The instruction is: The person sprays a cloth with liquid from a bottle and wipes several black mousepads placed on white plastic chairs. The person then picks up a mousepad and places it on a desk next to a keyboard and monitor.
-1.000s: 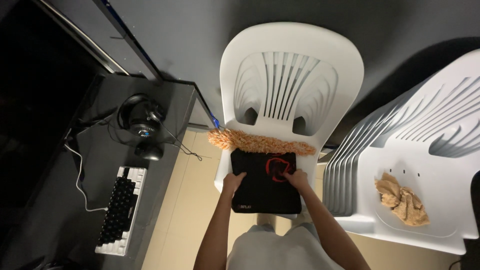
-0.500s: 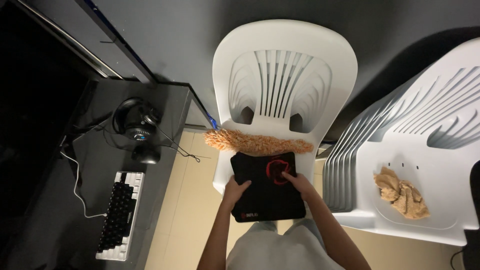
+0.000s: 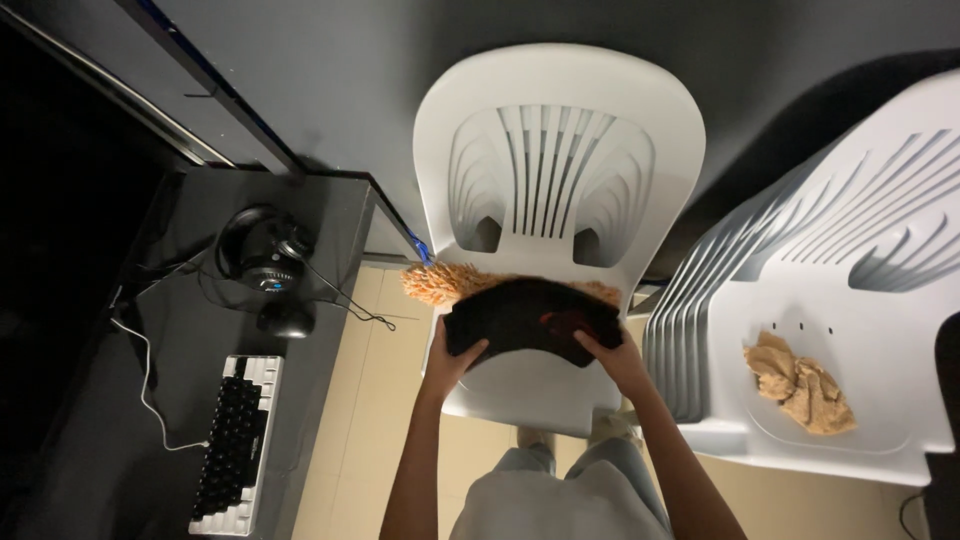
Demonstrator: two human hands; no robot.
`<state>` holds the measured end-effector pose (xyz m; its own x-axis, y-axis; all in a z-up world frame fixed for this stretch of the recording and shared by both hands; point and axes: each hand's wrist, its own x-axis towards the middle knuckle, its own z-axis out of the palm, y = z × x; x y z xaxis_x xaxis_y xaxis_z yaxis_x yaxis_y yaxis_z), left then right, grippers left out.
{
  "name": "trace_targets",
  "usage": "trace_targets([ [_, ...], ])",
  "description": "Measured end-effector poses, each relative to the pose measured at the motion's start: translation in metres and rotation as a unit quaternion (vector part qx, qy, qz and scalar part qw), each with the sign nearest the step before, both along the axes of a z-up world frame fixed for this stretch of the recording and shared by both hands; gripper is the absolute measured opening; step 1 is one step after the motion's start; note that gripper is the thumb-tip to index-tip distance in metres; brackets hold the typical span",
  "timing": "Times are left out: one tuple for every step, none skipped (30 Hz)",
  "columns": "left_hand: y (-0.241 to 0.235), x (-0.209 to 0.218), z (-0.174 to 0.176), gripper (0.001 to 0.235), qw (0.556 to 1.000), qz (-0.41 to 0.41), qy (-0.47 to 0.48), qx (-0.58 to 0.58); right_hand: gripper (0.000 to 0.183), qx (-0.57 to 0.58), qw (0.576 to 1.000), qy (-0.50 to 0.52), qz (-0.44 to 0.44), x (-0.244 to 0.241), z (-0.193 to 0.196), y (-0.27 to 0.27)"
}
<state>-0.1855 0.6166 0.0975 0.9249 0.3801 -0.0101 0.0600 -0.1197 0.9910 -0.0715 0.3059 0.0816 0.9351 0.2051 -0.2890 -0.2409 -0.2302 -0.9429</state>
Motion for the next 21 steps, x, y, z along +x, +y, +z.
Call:
trace_targets([
  [-0.001,-0.003,-0.005,0.068,1.0,-0.002,0.002,0.0,0.057,0.0,1.0,0.002,-0.002,-0.004,-0.005,-0.001],
  [-0.003,-0.005,-0.01,0.07,1.0,-0.006,0.002,0.0,0.063,-0.009,0.997,-0.068,0.04,-0.008,-0.009,-0.003],
  [-0.003,-0.003,-0.015,0.072,1.0,-0.009,-0.001,0.001,0.07,-0.018,0.986,-0.142,0.082,-0.006,-0.012,-0.002],
  [-0.002,-0.002,-0.018,0.072,1.0,-0.011,-0.002,0.002,0.07,-0.018,0.986,-0.143,0.08,-0.004,-0.03,-0.004],
  [-0.003,-0.004,-0.022,0.071,1.0,-0.012,-0.006,-0.01,0.067,-0.009,0.991,-0.112,0.073,-0.005,-0.047,-0.007],
  [-0.004,-0.005,-0.027,0.071,1.0,-0.014,-0.009,-0.021,0.064,0.0,0.995,-0.081,0.066,-0.006,-0.065,-0.011],
  [-0.005,-0.006,-0.034,0.071,1.0,-0.015,-0.009,-0.022,0.064,-0.001,0.995,-0.081,0.065,-0.005,-0.069,-0.012],
  [-0.006,-0.007,-0.041,0.067,1.0,-0.01,-0.001,-0.02,0.061,-0.02,0.997,-0.037,0.063,-0.005,-0.073,-0.013],
  [-0.005,-0.007,-0.048,0.063,1.0,-0.006,0.005,-0.017,0.058,-0.038,0.997,0.007,0.06,-0.003,-0.077,-0.013],
  [-0.002,-0.007,-0.063,0.063,1.0,-0.008,0.004,-0.017,0.058,-0.037,0.998,0.006,0.058,-0.004,-0.054,-0.01],
  [0.001,-0.007,-0.078,0.06,0.998,-0.017,-0.004,-0.055,0.061,0.012,0.979,-0.165,0.118,-0.006,-0.03,-0.008],
  [0.003,-0.007,-0.093,0.057,0.995,-0.025,-0.012,-0.093,0.067,0.06,0.926,-0.329,0.175,-0.008,-0.007,-0.006],
  [0.0,-0.006,-0.074,0.057,0.995,-0.027,-0.011,-0.093,0.067,0.059,0.926,-0.329,0.174,-0.005,-0.032,-0.011],
  [-0.003,-0.005,-0.056,0.057,0.995,-0.015,-0.002,-0.103,0.062,0.002,0.942,-0.304,0.143,-0.001,-0.058,-0.016],
  [-0.004,-0.005,-0.037,0.057,0.994,-0.003,0.008,-0.113,0.059,-0.054,0.953,-0.277,0.112,0.002,-0.083,-0.019],
  [-0.004,-0.001,-0.022,0.057,0.994,-0.004,0.008,-0.113,0.059,-0.054,0.953,-0.276,0.111,-0.001,-0.058,-0.01],
  [-0.005,0.002,-0.008,0.058,0.998,0.025,0.035,-0.05,0.048,-0.061,0.972,-0.212,0.08,-0.005,-0.033,-0.002],
  [-0.006,0.005,0.006,0.059,0.997,0.054,0.062,0.013,0.043,-0.069,0.986,-0.147,0.049,-0.009,-0.009,0.006],
  [-0.007,0.005,0.005,0.059,0.996,0.054,0.064,0.012,0.043,-0.07,0.986,-0.145,0.05,-0.011,-0.008,0.007],
  [-0.008,0.006,0.004,0.059,0.994,0.057,0.088,0.042,0.048,-0.107,0.988,-0.106,0.028,-0.013,-0.006,0.008],
  [-0.008,0.006,0.004,0.059,0.989,0.062,0.111,0.073,0.053,-0.144,0.987,-0.068,0.006,-0.014,-0.005,0.011],
])
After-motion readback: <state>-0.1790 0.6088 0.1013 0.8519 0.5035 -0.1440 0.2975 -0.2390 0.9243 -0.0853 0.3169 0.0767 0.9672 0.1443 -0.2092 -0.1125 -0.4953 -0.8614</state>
